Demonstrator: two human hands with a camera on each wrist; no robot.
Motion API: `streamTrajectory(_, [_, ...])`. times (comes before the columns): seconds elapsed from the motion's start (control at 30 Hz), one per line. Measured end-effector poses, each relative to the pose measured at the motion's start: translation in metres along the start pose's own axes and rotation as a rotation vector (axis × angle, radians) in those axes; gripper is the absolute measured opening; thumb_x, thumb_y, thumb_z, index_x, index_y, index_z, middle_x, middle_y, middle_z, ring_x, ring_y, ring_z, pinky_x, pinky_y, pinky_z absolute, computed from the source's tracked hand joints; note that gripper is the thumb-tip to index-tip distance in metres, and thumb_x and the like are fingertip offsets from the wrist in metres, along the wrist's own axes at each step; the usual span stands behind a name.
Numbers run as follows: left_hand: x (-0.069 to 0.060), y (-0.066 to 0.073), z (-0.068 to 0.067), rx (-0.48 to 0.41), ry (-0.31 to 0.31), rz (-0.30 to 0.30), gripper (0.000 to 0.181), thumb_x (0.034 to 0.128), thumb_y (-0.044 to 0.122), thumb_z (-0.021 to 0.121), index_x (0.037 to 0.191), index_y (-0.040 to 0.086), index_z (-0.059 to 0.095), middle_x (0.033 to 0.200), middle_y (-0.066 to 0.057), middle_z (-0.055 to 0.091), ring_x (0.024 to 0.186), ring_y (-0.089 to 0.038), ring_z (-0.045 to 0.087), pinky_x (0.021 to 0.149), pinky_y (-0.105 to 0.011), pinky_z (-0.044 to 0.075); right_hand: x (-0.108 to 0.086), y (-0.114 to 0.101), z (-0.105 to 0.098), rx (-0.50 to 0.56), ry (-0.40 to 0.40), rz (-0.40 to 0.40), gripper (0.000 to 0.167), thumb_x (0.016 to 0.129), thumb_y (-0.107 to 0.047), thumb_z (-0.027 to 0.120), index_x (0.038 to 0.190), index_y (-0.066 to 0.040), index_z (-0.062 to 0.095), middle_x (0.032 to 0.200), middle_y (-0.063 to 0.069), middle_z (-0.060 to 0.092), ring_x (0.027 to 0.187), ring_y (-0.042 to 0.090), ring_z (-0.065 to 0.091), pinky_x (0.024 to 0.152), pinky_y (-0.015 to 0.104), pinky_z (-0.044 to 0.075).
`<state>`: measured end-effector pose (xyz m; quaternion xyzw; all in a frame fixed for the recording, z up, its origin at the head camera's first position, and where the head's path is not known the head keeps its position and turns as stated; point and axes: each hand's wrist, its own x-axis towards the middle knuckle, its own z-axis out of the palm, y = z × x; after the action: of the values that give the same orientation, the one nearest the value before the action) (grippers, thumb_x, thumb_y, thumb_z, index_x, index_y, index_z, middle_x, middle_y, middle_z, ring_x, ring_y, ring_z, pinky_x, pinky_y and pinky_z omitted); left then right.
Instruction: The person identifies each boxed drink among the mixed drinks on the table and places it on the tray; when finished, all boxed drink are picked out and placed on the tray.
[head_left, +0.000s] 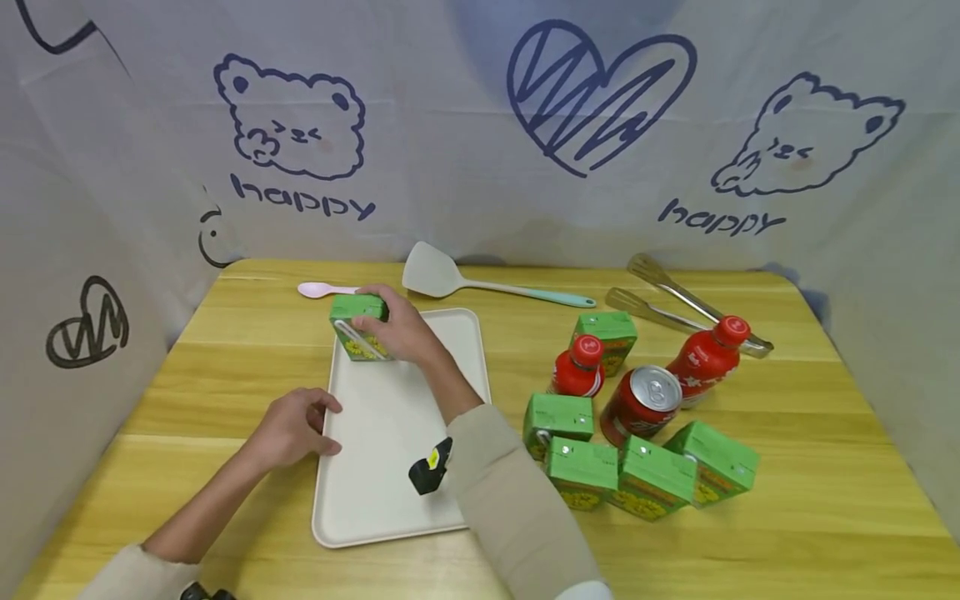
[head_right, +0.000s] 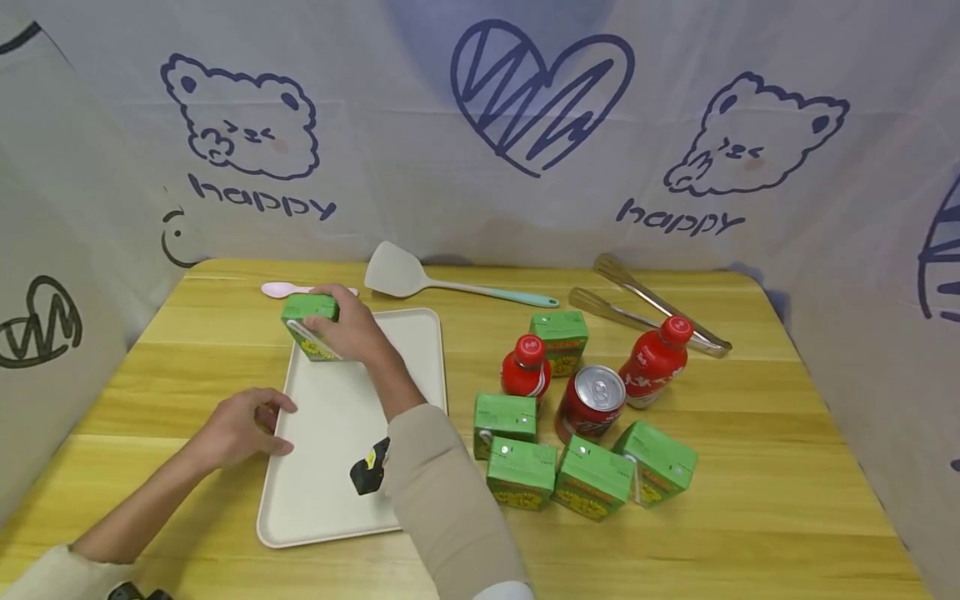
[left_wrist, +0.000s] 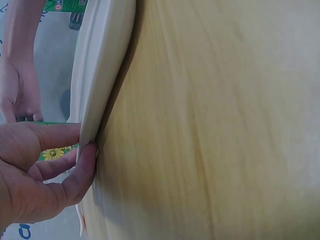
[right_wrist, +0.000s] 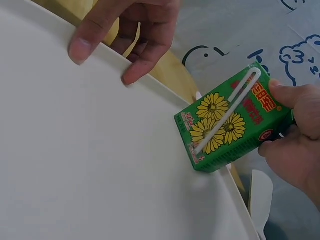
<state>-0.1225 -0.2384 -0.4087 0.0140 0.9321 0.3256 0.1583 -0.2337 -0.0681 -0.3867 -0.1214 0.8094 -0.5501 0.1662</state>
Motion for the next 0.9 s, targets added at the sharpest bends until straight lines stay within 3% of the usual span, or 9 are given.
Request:
streamTrajectory(0.17, [0.000,-0.001,0.000,-0.001,0.005,0.010,0.050,0.0640,0.005,0.084,0.107,-0.003,0.060,0.077,-0.010,0.060,0.069,-0.018,0.052,0.057,-0.030,0.043,0.003,0.000,0.001,0.040,-0.013,-0.004,0.042,0.095,-0.024,0.057,0.136,-0.026,0.045,0.133,0.002,0.050,0.115,0.016,0.051,0.103,0.040,0.040])
streamTrajectory(0.5, [0.000,0.000,0.001,-0.006,0.011,0.002,0.049,0.0639,0.004,0.084,0.107,-0.002,0.060,0.078,-0.011,0.059,0.069,-0.019,0.053,0.058,-0.030,0.043,0.007,-0.004,0.005,0.009,-0.011,0.021,0.043,0.098,-0.023,0.052,0.139,-0.026,0.039,0.137,0.001,0.047,0.119,0.017,0.049,0.106,0.040,0.037])
streamTrajectory(0.9, [0.000,-0.001,0.001,0.007,0.005,0.003,0.049,0.0641,0.005,0.084,0.106,-0.003,0.060,0.078,-0.011,0.059,0.069,-0.019,0.052,0.058,-0.030,0.043,-0.006,-0.020,0.000,-0.223,0.010,-0.023,0.056,0.096,-0.023,0.054,0.147,-0.021,0.030,0.155,0.001,0.025,0.139,0.019,0.033,0.113,0.037,0.030])
